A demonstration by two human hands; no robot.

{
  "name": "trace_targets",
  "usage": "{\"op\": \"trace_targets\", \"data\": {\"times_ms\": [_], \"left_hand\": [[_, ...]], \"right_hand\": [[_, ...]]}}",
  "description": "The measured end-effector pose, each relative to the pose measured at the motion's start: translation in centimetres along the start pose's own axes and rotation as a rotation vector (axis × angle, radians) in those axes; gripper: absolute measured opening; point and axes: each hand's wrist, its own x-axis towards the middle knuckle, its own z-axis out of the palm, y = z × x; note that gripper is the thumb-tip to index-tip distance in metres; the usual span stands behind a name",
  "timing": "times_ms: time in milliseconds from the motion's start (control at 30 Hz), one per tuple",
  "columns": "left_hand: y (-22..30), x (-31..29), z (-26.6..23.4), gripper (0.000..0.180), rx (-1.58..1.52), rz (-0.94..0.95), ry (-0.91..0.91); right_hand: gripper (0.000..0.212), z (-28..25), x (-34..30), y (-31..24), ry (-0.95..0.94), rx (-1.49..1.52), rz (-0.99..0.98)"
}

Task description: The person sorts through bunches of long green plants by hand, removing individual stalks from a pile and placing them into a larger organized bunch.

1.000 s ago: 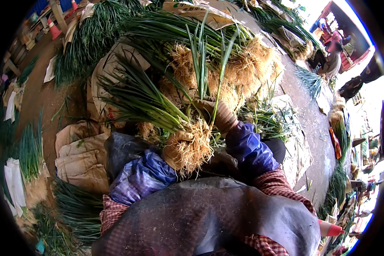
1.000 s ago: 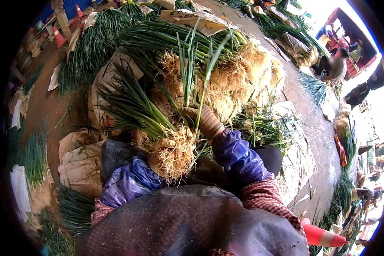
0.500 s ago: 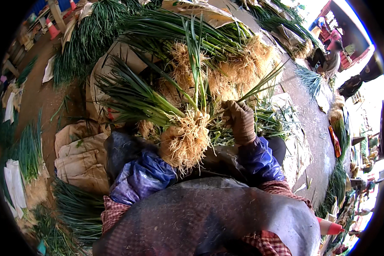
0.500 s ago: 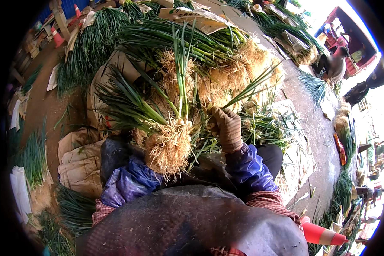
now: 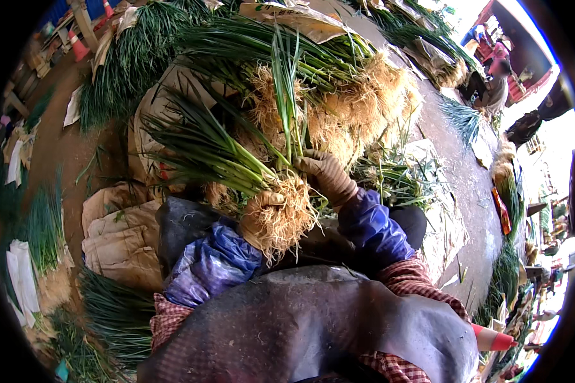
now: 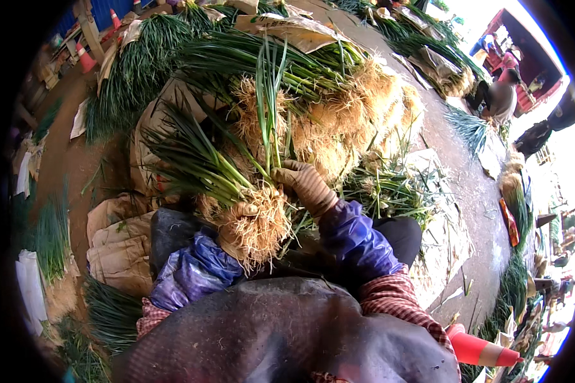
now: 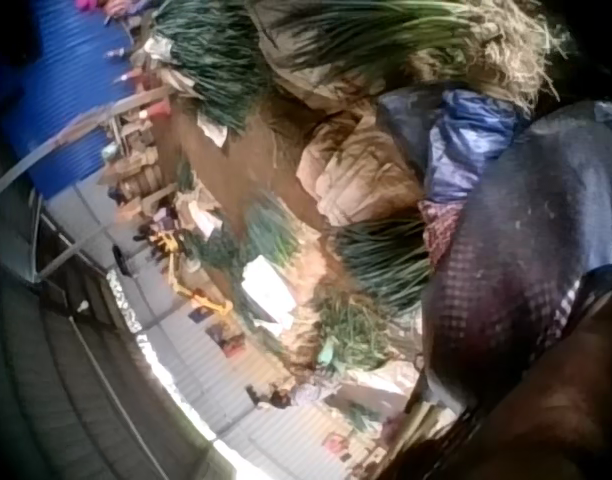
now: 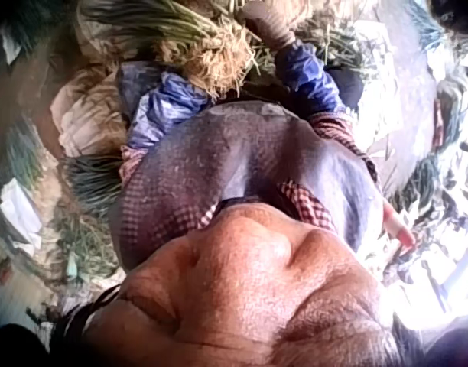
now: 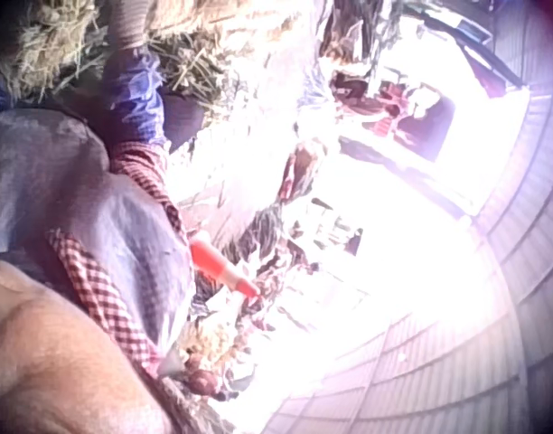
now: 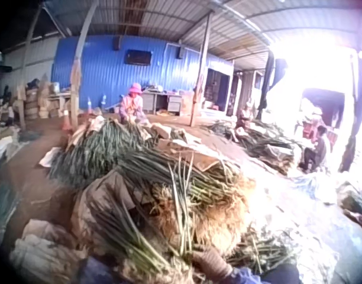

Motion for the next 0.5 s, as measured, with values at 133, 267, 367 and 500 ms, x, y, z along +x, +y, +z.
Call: {"op": "trace_targets", "data": {"times_ms": [133,267,367,500], "left_hand": [[0.2,-0.3,0.6,0.049,-0.059,0.06,0.035],[0.7,-0.3,-0.5,0.049,-0.091,-0.009,-0.02],[0.9,-0.3,0.4,0.053,-0.007,0.01,-0.068],[1.4,-0.3,1.0,0.058,-0.079,-0.012,-0.065]], "right_hand": [[0.015,0.5,-1.9,-2.6,0.188,-0.107,-0.091],[0.017,0.4,-4.0,-1.0,0.179,0.042,-0.122],[0.016,1.8,-5.6,-0.9,0.251,0.081,-0.042],[0.012,0.7,-6.2,-1.5,0.263,0.214,-0.204]]}}
